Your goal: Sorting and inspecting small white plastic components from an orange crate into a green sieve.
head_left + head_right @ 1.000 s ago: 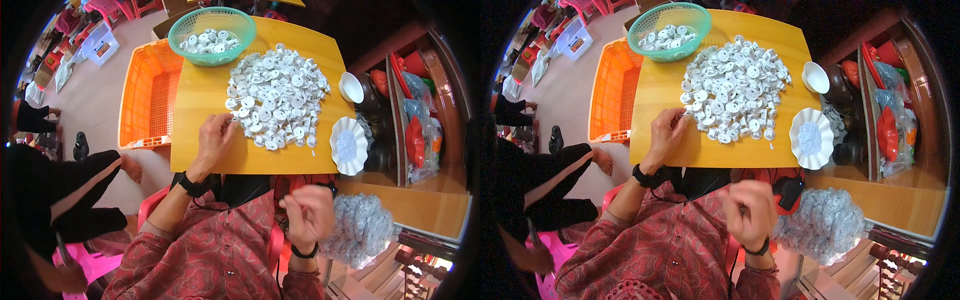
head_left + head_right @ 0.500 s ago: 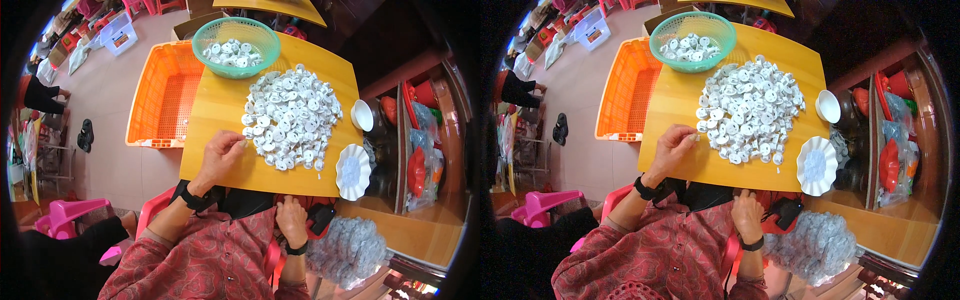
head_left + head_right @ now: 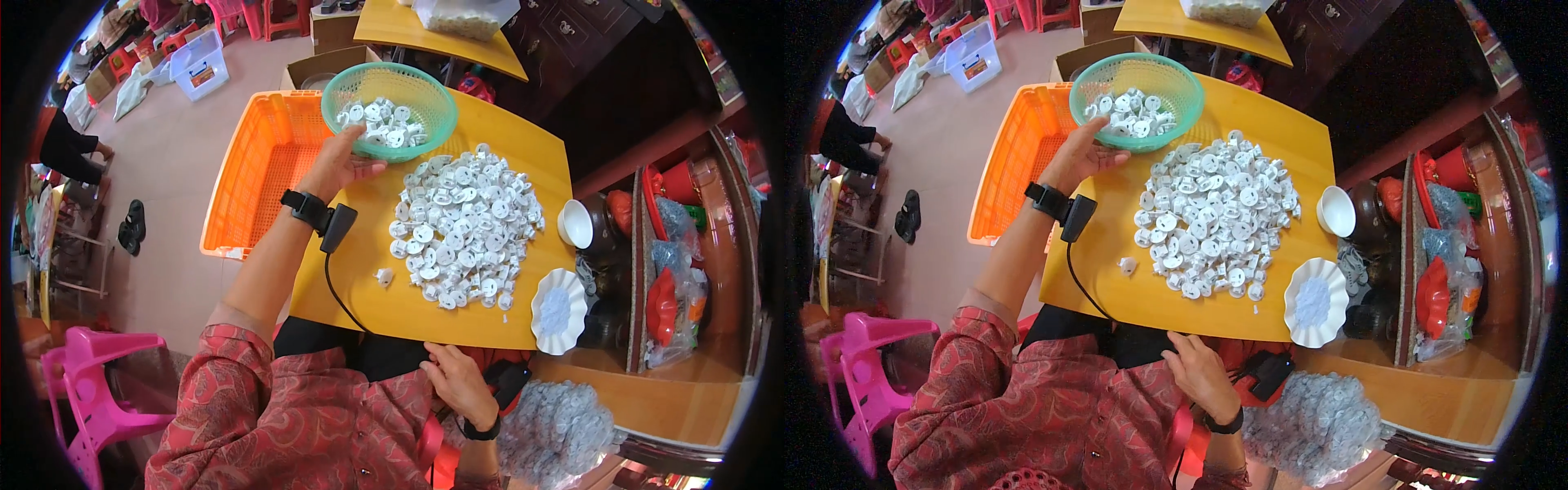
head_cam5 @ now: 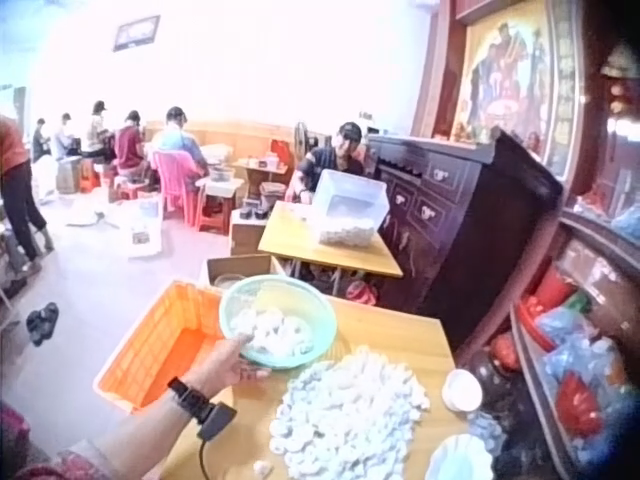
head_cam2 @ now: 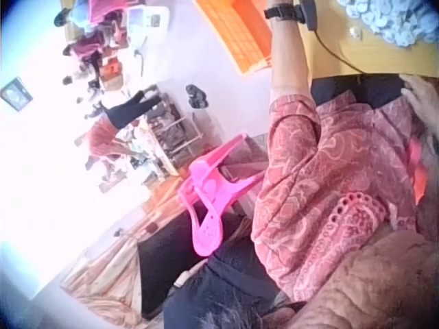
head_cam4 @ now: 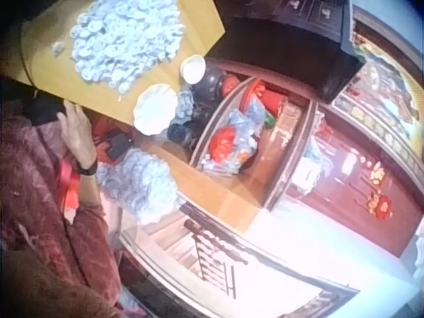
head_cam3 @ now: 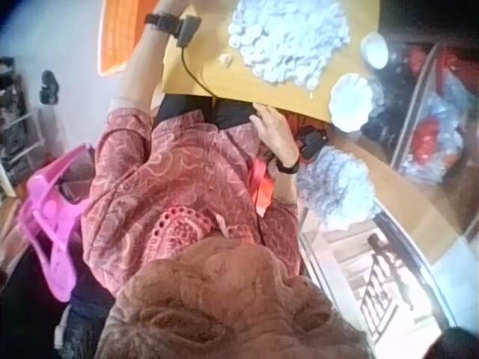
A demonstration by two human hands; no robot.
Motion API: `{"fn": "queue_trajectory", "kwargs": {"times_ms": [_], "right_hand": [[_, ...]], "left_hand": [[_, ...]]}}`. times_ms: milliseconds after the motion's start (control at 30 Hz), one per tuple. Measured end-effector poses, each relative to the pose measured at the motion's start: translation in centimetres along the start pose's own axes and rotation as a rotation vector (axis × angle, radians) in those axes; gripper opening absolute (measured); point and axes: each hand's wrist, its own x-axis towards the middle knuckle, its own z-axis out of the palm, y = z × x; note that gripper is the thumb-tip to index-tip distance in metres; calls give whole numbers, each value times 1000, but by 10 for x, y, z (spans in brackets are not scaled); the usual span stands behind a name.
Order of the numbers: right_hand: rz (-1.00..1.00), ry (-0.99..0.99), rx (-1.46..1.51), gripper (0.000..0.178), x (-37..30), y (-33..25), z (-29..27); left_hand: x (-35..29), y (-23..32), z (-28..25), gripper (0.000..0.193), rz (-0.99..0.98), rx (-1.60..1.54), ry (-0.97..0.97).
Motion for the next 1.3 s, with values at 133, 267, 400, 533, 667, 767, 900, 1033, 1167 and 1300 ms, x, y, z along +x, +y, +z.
{"fn": "queue_trajectory", "kwargs": {"times_ms": [133, 267, 400, 533, 667, 767, 900, 1033, 1167, 1300], "right_hand": [[106, 105, 247, 26, 17, -6, -17], [100, 337, 232, 25, 43, 13, -25], [-16, 586, 98, 31, 76, 7, -36], [-197, 737, -229, 58, 117, 7, -48], [-132, 766, -259, 82, 153, 17, -49], [-76, 786, -314, 106, 171, 23, -49], [-76, 815, -302, 112, 181, 30, -46], [-83, 858, -273, 118, 186, 32, -45], [-106, 881, -297, 116, 189, 37, -44], [-94, 892, -347, 113, 189, 41, -44]], "left_hand": [[4, -19, 10, 42, 166, 65, 47], [-15, -44, 28, 41, 415, 210, -32], [-21, -63, 40, 37, 463, 282, -40], [-16, -81, 52, 45, 576, 426, -9], [-21, -87, 62, 63, 721, 571, -27], [-29, -93, 70, 74, 714, 596, -72], [-36, -93, 75, 73, 810, 660, -101], [-37, -96, 76, 83, 855, 773, -130], [-39, -101, 81, 87, 903, 713, -152], [-41, -106, 83, 85, 974, 763, -136]]}}
